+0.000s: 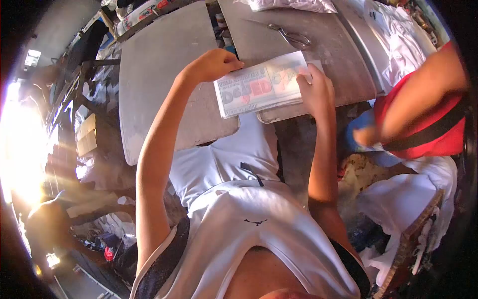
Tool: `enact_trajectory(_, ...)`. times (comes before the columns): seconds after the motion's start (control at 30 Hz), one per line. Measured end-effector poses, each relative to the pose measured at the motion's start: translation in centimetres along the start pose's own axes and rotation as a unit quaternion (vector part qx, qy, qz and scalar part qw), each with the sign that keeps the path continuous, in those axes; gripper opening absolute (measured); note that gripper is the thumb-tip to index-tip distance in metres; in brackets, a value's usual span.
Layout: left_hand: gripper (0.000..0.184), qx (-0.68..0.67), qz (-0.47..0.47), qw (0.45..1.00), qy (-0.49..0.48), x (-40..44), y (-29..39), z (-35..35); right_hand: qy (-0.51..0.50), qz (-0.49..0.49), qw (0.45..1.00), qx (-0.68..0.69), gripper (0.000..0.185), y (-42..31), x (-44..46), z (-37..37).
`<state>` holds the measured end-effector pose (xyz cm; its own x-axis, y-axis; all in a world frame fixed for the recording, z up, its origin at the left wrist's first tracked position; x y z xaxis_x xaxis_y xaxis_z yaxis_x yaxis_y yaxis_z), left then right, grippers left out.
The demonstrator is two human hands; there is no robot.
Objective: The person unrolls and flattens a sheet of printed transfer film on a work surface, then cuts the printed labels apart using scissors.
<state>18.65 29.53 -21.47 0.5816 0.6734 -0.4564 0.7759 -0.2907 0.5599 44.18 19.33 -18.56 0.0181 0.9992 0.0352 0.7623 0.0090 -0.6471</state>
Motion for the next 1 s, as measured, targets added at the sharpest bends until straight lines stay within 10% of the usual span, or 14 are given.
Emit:
enact_trajectory(0.2,0.065,-0.031,0.035,0.999,-0.014,0.7,0.1,0.9,0.021,-0.029,0.999,0.024,0.027,-0.8,0.1,-1.7)
enact_trajectory(1.0,0.057,-0.022,0.011,0.995,0.092,0.2,-0.3,0.9,0.043,0.073,0.989,-0.122,0.037,5.0,1.2,-2.8)
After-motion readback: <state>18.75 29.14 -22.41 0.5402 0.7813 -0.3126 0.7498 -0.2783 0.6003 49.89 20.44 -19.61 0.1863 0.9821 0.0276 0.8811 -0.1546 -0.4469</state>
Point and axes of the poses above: each hand's wrist, its own x-axis towards the middle knuckle, its own z-axis out of the palm, y = z × x, the point moved 9 cm from there along x, towards the middle knuckle, and after that the axes turned 14 degrees about -y, right-handed, at the moved point
